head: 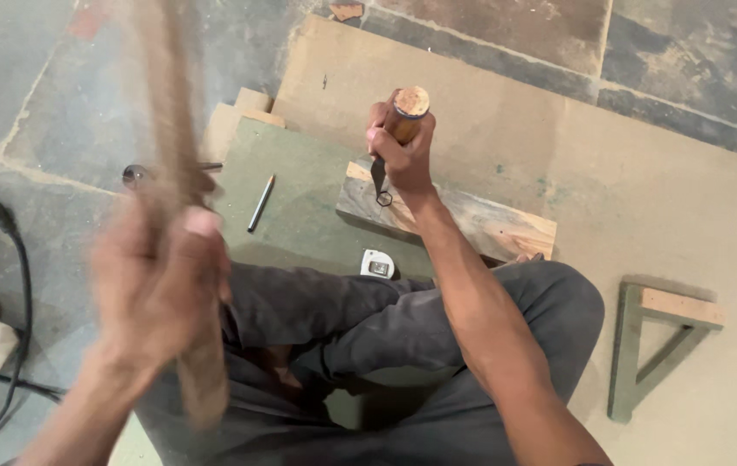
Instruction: The person sits on the floor and uses a hammer and chisel to carve a hexagonal pattern into a small wooden plank. They repeatedly strike the chisel to deepen the carved lines.
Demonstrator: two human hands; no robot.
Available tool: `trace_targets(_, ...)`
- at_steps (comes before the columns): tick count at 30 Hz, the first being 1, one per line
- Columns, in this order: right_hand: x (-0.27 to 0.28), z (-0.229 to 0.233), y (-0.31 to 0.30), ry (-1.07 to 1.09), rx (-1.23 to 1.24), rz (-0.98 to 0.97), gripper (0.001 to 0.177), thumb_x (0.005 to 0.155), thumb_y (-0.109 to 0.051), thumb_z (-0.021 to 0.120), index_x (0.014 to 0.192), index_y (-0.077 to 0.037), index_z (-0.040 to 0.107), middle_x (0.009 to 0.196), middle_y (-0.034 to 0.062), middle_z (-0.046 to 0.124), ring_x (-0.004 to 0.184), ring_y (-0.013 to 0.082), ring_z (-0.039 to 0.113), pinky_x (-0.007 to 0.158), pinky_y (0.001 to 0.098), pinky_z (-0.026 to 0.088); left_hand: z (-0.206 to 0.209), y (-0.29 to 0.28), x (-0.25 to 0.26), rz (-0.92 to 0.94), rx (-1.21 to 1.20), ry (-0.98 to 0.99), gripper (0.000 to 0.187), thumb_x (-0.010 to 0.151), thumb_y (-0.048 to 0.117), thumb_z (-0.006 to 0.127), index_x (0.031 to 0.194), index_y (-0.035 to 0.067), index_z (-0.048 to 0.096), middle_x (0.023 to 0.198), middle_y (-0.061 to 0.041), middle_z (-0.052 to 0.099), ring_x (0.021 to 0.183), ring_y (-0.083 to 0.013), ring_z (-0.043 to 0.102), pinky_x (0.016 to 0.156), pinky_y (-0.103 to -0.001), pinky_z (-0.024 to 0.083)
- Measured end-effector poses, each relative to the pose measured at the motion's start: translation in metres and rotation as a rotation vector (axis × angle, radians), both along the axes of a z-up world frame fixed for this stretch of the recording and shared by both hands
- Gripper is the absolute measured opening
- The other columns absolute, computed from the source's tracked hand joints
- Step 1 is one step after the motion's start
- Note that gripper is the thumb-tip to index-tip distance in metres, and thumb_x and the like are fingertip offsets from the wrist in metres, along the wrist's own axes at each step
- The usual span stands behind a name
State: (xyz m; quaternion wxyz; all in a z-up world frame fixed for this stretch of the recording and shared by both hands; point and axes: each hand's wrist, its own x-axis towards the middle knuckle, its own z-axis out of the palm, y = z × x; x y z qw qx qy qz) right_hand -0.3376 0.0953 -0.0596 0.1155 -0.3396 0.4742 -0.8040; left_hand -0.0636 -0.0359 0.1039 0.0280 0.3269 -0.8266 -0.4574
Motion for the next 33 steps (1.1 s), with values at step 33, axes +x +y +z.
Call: trace_targets(33,0.015,0.002,0.009,-0.068,0.011,-0.125,0.013,0.090,0.003,0.063,0.089,-0.004,0.052,0.086,0.0058,0.059,0.064,0.0117,0.058,0.053,0.0268,0.044,-0.012,-0.003,0.006,-0.088,0.091,-0.482,0.040,0.104,0.039,0.057,0.094,0.000,0.054,0.065,-0.014,0.065,0.051,-0.0234,0.063,0.053,-0.039,0.051)
